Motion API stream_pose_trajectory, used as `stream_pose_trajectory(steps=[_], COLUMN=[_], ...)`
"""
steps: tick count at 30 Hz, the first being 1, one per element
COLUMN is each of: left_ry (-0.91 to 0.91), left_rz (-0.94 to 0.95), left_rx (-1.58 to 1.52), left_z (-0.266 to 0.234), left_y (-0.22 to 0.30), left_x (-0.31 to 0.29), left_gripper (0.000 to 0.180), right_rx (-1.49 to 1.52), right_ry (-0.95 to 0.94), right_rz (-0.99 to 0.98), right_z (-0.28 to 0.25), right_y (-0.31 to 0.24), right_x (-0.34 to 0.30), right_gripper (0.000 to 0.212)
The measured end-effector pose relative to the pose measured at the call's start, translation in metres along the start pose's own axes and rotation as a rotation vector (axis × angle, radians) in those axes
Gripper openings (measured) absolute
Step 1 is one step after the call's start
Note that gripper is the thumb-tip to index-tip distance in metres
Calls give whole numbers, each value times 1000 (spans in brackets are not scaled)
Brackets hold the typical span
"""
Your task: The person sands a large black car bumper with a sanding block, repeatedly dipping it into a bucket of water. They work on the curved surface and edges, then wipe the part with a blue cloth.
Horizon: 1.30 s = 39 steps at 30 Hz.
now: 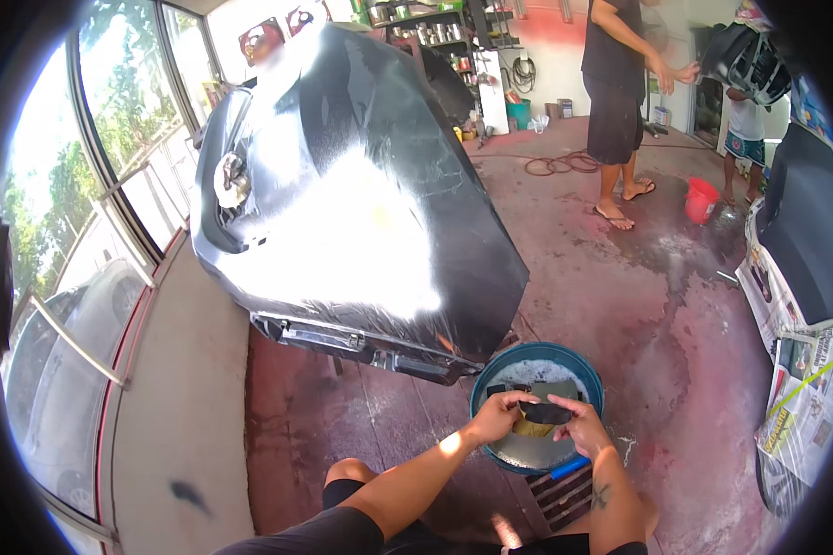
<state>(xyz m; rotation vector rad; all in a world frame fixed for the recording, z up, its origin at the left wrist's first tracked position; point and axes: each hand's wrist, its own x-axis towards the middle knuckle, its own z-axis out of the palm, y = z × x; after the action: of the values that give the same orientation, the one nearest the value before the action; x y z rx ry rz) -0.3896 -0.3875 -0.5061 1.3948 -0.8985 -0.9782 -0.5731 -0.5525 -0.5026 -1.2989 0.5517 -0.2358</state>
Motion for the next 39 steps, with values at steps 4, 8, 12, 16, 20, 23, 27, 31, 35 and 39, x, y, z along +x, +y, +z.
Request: stream_pose_trajectory(steps=[4, 8, 12, 16, 20, 23, 27, 31, 35, 39], left_ry=[-20, -47, 16, 138, 390, 474, 447, 721, 879, 818], left_rz=[-117, -166, -179, -9, -69, -9, 148, 78, 174, 330], left_rx=[-126, -276, 62, 28, -55, 375, 411, 18, -319, -651], left_z=[-10, -13, 2, 14, 15, 5, 27, -4, -82, -119], left_y=[6, 14, 25, 22, 15, -8, 0, 3, 0, 67], left_x=[-4, -7, -3, 6, 22, 3, -20, -49, -91, -115], left_gripper=[46, 38, 29, 49, 48, 32, 24, 21, 8, 41], right_rx=[155, 360, 31, -23, -144, -305, -1126, -1401, -1405, -1677], right_ry=[56, 40, -58, 47, 451, 490, 221, 60, 229, 274], right_rz=[-56, -69, -46, -20, -87, -217, -140, 132, 92, 3], right_z=[-25, -18, -18, -14, -5, 6, -5, -11, 3, -7], right_y=[18, -4, 10, 11, -3, -6, 22, 48, 45, 63], right_x=[4, -3, 4, -3, -2, 7, 34, 46, 49, 43], right_gripper=[33, 30, 22, 12, 17, 23, 42, 34, 27, 27])
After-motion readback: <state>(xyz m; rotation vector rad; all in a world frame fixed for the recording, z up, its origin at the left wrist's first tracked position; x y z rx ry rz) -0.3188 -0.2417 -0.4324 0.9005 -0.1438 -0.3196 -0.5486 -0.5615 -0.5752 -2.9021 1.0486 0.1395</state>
